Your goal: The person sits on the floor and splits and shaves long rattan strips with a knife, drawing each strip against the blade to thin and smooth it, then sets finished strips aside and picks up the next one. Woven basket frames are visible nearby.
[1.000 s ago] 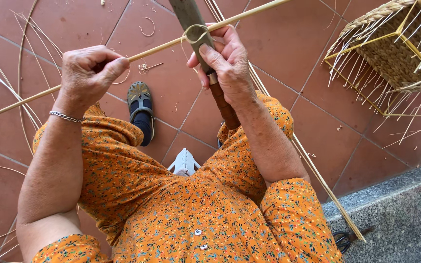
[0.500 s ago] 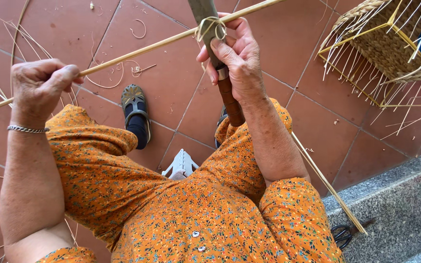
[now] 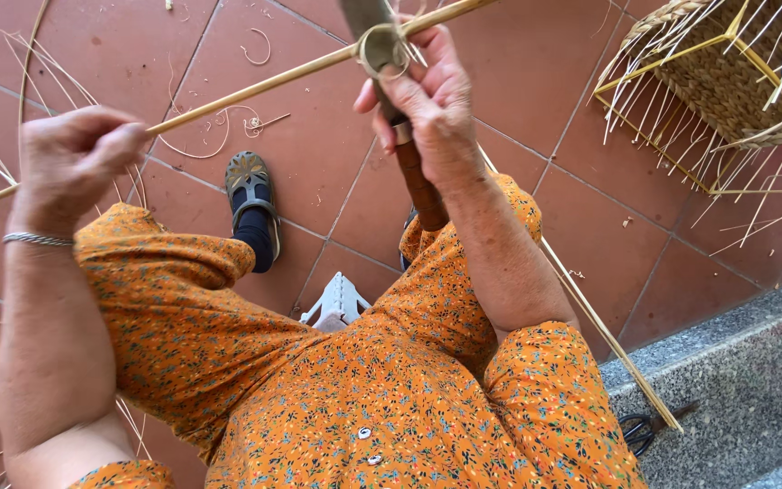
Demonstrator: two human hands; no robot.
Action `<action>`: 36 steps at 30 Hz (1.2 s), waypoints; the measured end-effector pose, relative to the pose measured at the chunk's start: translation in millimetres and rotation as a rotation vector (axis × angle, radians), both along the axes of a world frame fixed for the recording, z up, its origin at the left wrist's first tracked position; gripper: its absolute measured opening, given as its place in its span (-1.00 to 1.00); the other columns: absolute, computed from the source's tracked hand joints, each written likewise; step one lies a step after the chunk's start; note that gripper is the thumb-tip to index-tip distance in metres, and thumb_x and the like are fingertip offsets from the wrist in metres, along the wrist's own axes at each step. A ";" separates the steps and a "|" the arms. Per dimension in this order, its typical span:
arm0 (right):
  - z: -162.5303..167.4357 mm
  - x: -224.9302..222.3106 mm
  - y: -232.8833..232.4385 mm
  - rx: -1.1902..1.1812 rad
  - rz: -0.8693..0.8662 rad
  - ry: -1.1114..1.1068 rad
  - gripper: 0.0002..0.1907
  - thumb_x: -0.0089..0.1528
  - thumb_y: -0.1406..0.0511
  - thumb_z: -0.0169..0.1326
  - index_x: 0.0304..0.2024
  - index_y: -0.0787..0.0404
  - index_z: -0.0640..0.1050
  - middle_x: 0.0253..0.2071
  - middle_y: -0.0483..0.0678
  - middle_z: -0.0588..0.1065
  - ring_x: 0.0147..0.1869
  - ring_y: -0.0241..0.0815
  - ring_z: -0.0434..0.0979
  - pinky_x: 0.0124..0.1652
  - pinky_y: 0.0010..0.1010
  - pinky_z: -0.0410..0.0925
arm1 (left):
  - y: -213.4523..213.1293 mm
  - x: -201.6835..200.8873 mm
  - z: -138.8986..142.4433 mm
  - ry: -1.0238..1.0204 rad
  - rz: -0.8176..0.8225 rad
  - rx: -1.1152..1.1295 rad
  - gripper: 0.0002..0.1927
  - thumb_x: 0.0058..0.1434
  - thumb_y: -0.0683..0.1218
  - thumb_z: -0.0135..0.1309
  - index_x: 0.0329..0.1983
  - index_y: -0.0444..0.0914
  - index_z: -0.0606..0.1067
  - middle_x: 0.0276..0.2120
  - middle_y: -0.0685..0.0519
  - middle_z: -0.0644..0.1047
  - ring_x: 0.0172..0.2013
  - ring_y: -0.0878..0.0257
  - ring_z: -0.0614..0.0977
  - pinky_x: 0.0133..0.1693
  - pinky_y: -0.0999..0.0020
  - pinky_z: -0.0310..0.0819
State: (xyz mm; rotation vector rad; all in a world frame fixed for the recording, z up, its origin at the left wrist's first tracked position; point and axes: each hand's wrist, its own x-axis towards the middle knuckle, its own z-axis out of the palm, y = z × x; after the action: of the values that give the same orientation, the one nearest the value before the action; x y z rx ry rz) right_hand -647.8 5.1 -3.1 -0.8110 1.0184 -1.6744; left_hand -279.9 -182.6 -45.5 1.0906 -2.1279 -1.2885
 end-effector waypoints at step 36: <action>-0.4 -15.3 12.7 -0.053 -0.040 -0.122 -0.70 0.46 0.41 0.03 0.18 0.25 0.27 -0.20 0.18 0.57 -0.53 -0.13 0.45 -0.56 -0.37 0.32 | 22.0 -60.3 18.9 0.117 -0.129 -0.236 -0.87 0.46 -0.18 0.34 -0.16 -0.36 0.64 -0.45 0.14 0.52 -0.44 0.50 0.43 -0.36 0.53 0.28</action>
State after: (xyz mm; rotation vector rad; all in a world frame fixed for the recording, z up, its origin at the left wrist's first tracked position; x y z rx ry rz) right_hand -663.1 17.7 -3.5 -0.7179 0.9143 -1.7690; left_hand -340.2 -160.6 -26.6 0.7739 -2.2236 -1.0919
